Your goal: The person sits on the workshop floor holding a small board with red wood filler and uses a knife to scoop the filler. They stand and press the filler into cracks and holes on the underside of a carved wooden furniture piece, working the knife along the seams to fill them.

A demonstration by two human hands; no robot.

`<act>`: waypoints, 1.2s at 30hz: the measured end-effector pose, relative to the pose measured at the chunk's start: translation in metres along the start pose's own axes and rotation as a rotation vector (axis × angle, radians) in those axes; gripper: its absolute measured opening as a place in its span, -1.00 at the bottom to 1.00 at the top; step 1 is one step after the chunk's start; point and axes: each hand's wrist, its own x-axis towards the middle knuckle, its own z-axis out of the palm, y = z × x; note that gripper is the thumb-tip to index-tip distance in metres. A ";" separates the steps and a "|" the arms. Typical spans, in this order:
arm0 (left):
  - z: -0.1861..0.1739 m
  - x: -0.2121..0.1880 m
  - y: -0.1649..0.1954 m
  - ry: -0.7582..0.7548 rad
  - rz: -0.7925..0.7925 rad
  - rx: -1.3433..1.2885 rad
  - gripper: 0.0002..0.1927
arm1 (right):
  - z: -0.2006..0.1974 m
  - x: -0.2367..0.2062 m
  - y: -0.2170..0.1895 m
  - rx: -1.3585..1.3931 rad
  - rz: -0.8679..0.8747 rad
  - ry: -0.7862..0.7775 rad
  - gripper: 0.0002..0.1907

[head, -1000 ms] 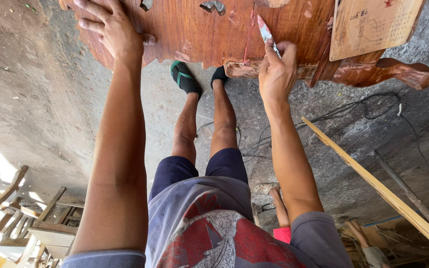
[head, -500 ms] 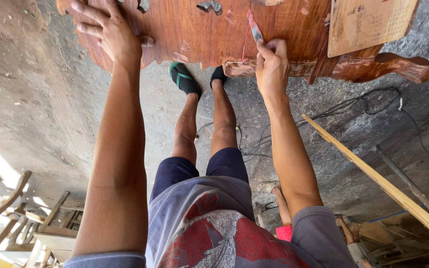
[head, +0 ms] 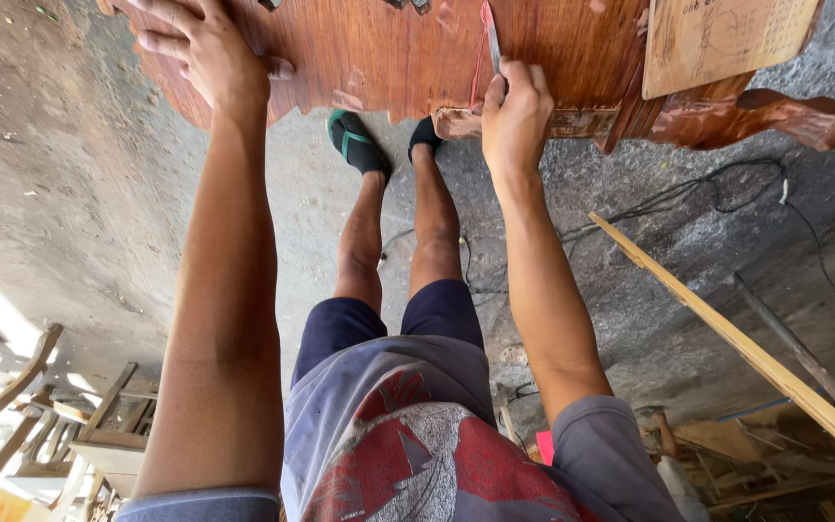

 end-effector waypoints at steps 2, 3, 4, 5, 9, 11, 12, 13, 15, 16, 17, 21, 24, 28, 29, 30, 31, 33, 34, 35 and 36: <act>-0.002 -0.001 -0.001 0.030 0.000 -0.055 0.69 | 0.003 0.003 0.000 -0.047 0.016 -0.022 -0.83; -0.002 -0.001 -0.001 0.036 0.005 -0.048 0.67 | 0.004 0.006 -0.001 -0.073 0.019 -0.023 -0.83; -0.003 -0.001 -0.002 0.036 0.013 -0.038 0.65 | 0.006 0.009 -0.002 -0.101 0.027 -0.029 -0.82; -0.003 -0.001 -0.002 0.036 0.020 -0.028 0.64 | 0.007 0.012 -0.003 -0.129 0.036 -0.034 -0.81; -0.005 -0.002 -0.001 -0.026 0.005 -0.025 0.56 | 0.004 0.021 -0.011 -0.158 0.084 -0.103 -0.83; -0.008 -0.003 0.001 -0.015 -0.004 -0.031 0.59 | -0.002 0.023 -0.014 -0.152 0.096 -0.144 -0.78; -0.008 -0.003 0.001 -0.002 -0.010 -0.053 0.62 | -0.006 0.024 -0.014 -0.147 0.070 -0.155 -0.78; -0.010 -0.003 0.002 0.009 -0.015 -0.075 0.64 | -0.011 0.025 -0.014 -0.142 0.045 -0.167 -0.77; -0.013 -0.004 0.004 0.026 -0.014 -0.082 0.67 | -0.018 0.024 -0.014 -0.142 0.009 -0.146 -0.76; -0.013 -0.004 0.004 0.033 -0.010 -0.069 0.66 | -0.020 0.022 -0.014 -0.147 -0.005 -0.113 -0.76; -0.014 -0.004 0.004 0.038 -0.008 -0.055 0.66 | -0.022 0.019 -0.014 -0.151 -0.019 -0.084 -0.76; -0.011 -0.004 0.003 0.019 -0.003 -0.072 0.66 | -0.011 0.000 -0.009 0.020 -0.018 -0.073 -0.74; -0.007 -0.003 0.001 -0.017 -0.006 -0.044 0.61 | 0.004 -0.015 0.002 0.047 -0.088 -0.043 -0.74; -0.004 -0.002 -0.001 -0.013 0.015 -0.020 0.54 | 0.011 -0.019 0.025 -0.174 -0.058 -0.102 -0.88; -0.006 -0.002 -0.001 0.005 0.032 -0.031 0.55 | 0.008 -0.019 0.031 -0.200 0.021 -0.164 -0.93; -0.005 -0.001 -0.001 0.024 0.031 -0.040 0.58 | 0.004 -0.019 0.036 -0.225 -0.002 -0.131 -0.89; -0.005 -0.001 0.000 0.048 0.026 -0.048 0.60 | -0.001 -0.019 0.039 -0.247 -0.030 -0.096 -0.81; -0.005 -0.001 0.000 0.055 0.025 -0.048 0.61 | -0.011 -0.020 0.040 -0.226 -0.091 -0.063 -0.68; -0.004 -0.001 0.000 0.044 0.024 -0.040 0.60 | -0.015 -0.019 0.039 -0.177 -0.129 -0.063 -0.64; -0.003 0.000 0.000 0.033 0.022 -0.031 0.58 | -0.017 -0.018 0.036 -0.128 -0.168 -0.063 -0.59; -0.002 0.000 -0.001 0.019 0.015 -0.042 0.59 | -0.018 -0.017 0.034 -0.136 -0.205 -0.068 -0.59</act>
